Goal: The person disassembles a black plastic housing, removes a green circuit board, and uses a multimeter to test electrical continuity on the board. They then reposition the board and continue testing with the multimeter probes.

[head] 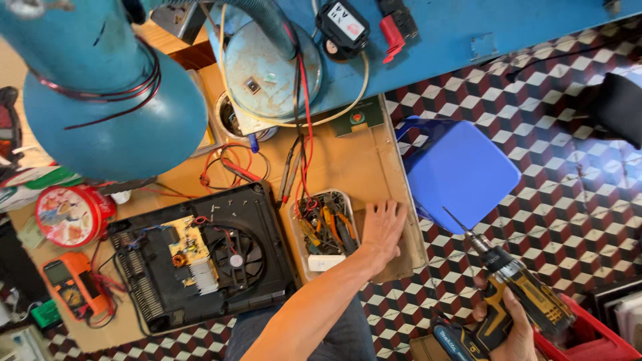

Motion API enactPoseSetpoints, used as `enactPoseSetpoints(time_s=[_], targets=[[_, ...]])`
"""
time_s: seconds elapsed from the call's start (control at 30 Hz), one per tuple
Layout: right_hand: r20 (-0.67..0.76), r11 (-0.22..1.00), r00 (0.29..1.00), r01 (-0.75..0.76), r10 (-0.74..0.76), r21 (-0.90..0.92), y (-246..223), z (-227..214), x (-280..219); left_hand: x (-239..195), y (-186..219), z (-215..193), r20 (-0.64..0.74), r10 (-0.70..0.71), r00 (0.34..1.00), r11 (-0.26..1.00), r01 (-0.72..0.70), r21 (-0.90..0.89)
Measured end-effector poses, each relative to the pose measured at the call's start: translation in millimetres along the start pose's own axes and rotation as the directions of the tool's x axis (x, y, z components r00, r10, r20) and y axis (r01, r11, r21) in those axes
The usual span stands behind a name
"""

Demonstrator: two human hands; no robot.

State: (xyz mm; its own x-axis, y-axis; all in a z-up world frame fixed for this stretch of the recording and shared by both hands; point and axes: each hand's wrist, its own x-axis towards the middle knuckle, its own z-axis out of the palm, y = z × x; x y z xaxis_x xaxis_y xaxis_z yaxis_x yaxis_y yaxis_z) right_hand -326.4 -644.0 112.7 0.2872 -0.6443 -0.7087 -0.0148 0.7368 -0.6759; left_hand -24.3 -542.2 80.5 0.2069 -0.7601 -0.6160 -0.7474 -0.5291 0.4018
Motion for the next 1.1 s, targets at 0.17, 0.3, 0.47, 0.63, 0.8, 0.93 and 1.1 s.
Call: enactPoseSetpoints(time_s=[0.17,0.3,0.47,0.63,0.8,0.93,1.1], targets=[[0.094,0.972,0.986,0.118,-0.139,0.202,40.1,-33.5,-10.8,-13.6,6.8,-4.8,0.208,0.286,0.935,0.775,-0.353,0.524],[0.211,0.964,0.965,0.100,-0.154,0.248,54.3,-80.3,-13.6,-17.6,8.4,29.0,0.492,0.305,0.816,0.545,-0.573,0.612],[-0.053,0.999,0.998,0.041,-0.042,-0.017,38.3,-133.0,23.3,18.0,-8.8,93.9,0.239,0.578,0.780,0.480,-0.563,0.673],[-0.015,0.962,0.964,0.263,-0.265,-0.070,19.4,-121.8,-7.8,13.0,4.3,79.2,0.090,0.656,0.750,0.707,-0.651,0.276],[0.017,0.989,0.995,0.097,-0.099,0.108,-14.0,-36.3,-1.6,-83.1,50.3,-20.3,-0.565,0.330,0.756,0.690,-0.602,-0.403],[-0.002,0.995,1.000,0.010,-0.010,-0.099,-17.5,39.5,25.9,-173.0,25.3,-64.2,-0.601,-0.048,0.798,0.570,-0.472,-0.673],[0.228,0.943,0.935,-0.212,0.272,-0.258,10.4,150.4,107.2,-222.3,-40.6,-46.9,-0.346,-0.487,0.802,0.501,-0.068,-0.863]])
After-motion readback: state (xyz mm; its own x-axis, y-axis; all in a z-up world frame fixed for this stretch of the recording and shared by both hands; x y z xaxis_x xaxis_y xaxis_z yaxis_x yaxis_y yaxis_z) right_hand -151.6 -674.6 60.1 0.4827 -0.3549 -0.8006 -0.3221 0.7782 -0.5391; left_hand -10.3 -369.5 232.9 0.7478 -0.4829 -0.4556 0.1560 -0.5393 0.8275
